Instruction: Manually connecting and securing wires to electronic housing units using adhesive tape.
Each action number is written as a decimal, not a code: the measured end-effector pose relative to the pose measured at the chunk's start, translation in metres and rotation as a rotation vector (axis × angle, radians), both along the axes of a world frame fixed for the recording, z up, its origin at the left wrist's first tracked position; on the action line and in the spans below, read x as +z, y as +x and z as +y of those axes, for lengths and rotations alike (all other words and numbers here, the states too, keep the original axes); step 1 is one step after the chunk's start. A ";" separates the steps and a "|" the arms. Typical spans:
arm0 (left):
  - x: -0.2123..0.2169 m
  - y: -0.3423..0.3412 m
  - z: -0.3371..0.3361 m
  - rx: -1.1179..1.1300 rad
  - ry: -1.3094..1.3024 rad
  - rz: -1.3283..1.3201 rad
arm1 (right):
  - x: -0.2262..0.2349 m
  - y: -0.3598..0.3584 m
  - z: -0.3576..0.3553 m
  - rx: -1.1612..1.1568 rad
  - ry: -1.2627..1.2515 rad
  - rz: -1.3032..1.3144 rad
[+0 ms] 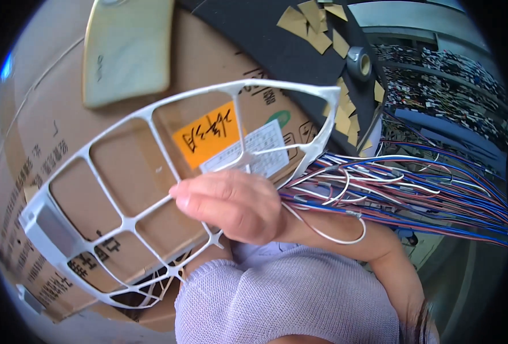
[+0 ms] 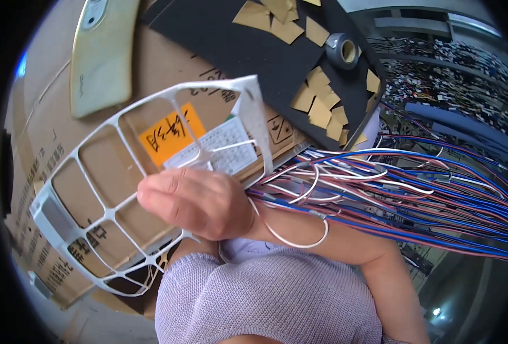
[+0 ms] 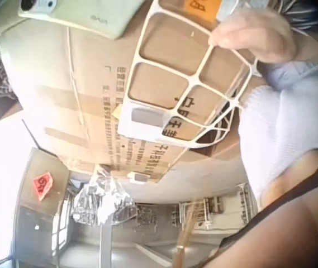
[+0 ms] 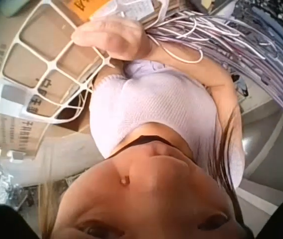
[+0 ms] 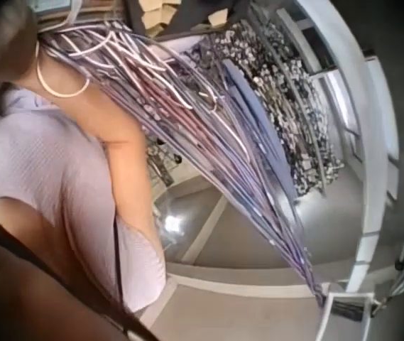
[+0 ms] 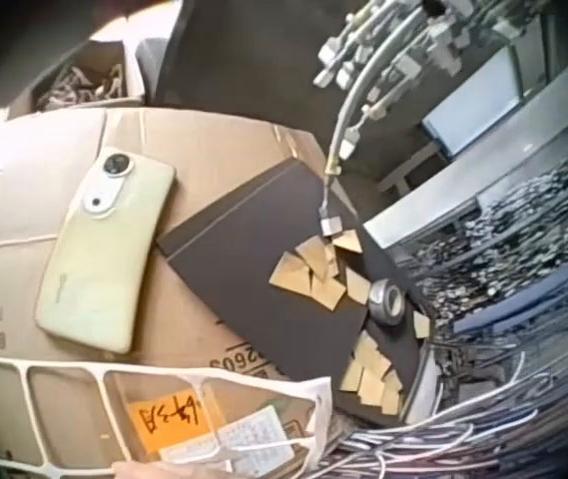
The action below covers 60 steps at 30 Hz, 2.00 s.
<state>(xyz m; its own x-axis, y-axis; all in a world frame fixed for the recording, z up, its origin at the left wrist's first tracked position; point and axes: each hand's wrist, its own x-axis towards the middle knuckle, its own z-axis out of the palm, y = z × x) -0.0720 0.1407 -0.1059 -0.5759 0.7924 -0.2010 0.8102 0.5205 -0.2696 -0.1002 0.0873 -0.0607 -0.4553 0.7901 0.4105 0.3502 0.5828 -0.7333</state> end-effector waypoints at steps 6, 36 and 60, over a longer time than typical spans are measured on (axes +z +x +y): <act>0.039 -0.014 -0.018 -0.010 0.053 0.363 | 0.002 0.000 0.000 -0.052 0.017 0.002; 0.051 -0.027 -0.024 -0.071 0.097 0.804 | -0.006 -0.007 0.002 -0.126 0.113 0.128; -0.022 -0.075 -0.198 -0.253 -0.038 2.954 | 0.024 -0.014 -0.035 0.261 -0.194 0.337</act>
<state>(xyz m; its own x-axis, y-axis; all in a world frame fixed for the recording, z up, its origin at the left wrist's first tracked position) -0.1475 -0.0571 -0.1275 0.5232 0.8373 0.1589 -0.8504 0.5251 0.0329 -0.1146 0.0527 -0.0369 -0.5157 0.7437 0.4254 -0.0658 0.4607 -0.8851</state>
